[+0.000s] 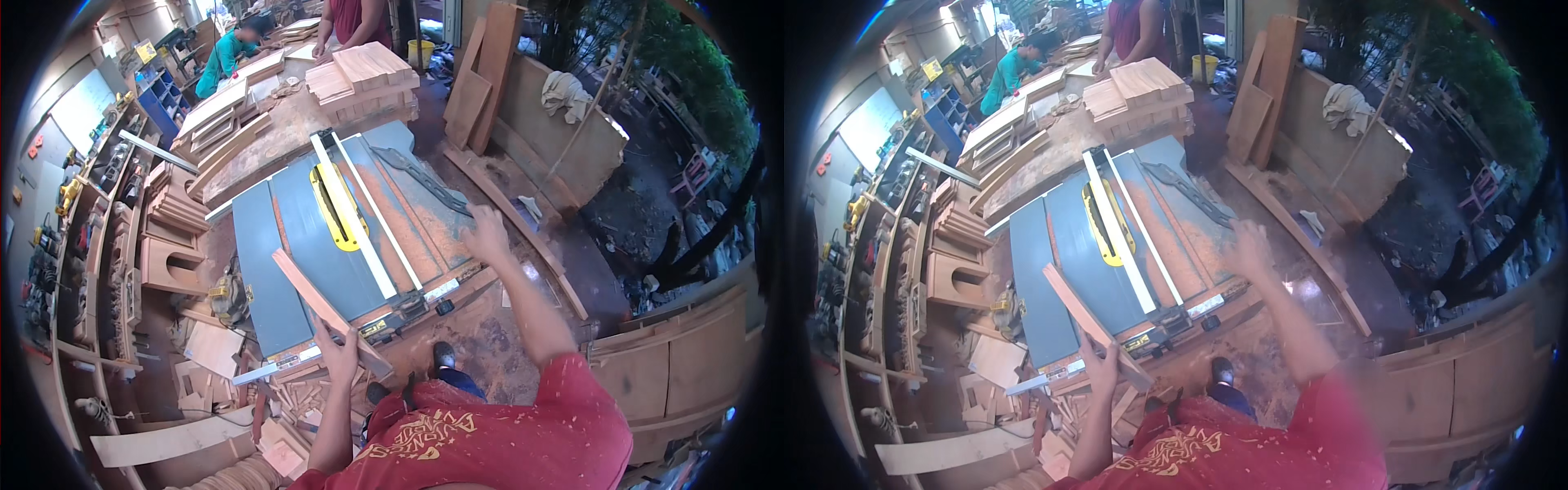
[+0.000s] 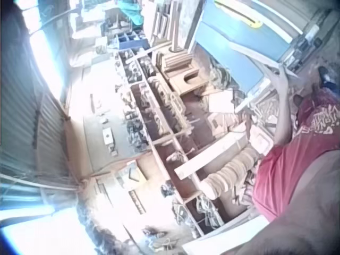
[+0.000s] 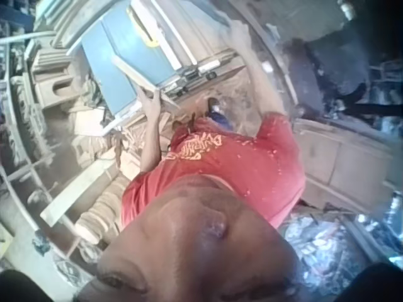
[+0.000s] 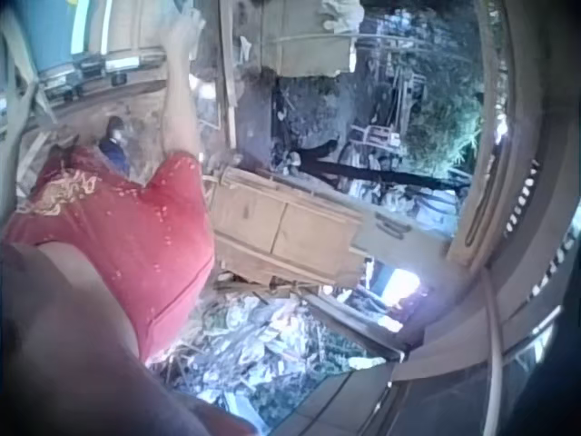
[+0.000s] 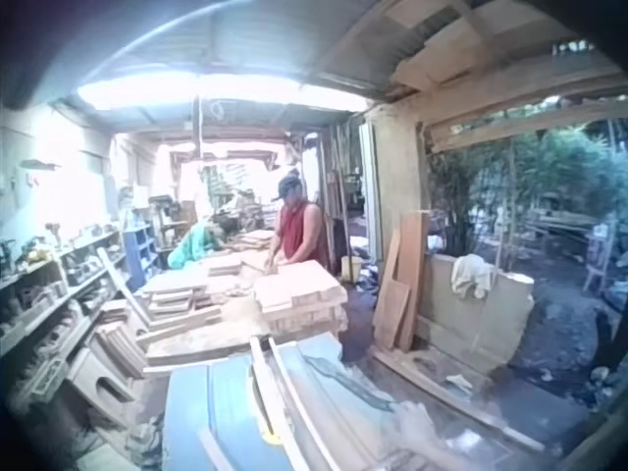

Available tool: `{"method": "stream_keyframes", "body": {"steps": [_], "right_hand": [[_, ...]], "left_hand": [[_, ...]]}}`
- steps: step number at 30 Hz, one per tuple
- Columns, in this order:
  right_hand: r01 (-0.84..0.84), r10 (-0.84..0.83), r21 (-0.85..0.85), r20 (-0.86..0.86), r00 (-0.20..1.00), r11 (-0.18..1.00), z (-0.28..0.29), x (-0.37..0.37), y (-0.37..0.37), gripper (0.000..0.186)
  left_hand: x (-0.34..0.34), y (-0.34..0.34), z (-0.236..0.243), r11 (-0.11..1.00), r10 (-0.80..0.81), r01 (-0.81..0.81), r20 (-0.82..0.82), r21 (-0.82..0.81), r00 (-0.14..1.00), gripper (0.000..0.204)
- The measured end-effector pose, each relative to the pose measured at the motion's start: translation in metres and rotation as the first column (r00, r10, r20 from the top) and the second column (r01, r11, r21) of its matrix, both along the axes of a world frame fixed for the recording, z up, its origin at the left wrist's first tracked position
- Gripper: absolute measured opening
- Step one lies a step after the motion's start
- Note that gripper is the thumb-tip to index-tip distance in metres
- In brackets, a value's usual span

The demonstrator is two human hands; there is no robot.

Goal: Cutting pieces of wood on a table saw in a workshop.

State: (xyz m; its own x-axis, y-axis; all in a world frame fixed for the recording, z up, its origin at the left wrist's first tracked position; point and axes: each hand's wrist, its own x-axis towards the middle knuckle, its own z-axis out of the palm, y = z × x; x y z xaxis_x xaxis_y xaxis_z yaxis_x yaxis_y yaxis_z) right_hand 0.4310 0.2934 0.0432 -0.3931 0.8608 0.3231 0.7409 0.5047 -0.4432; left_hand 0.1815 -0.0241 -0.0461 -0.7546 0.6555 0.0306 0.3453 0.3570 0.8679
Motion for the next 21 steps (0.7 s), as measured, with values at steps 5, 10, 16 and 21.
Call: {"method": "stream_keyframes", "body": {"steps": [5,10,16,21], "right_hand": [[-0.170,0.184,-0.070,0.290,0.939,0.983,-0.030,-0.017,0.087,0.050],[-0.169,0.245,-0.195,0.486,0.839,0.966,-0.010,-0.041,0.122,0.049],[-0.050,0.037,-0.223,-0.064,0.997,0.973,0.056,-0.070,0.114,0.046],[-0.003,-0.045,-0.199,-0.236,0.971,0.980,0.131,-0.090,0.053,0.046]], "left_hand": [[0.000,0.007,0.010,0.997,0.068,-0.067,0.040,-0.027,0.997,0.091],[0.000,0.009,0.010,0.984,0.080,-0.105,0.176,0.140,0.981,0.092],[-0.010,0.009,0.019,1.000,0.003,-0.002,0.050,-0.017,0.999,0.092],[-0.019,0.002,0.022,1.000,-0.026,0.023,0.127,0.019,0.992,0.094]]}}
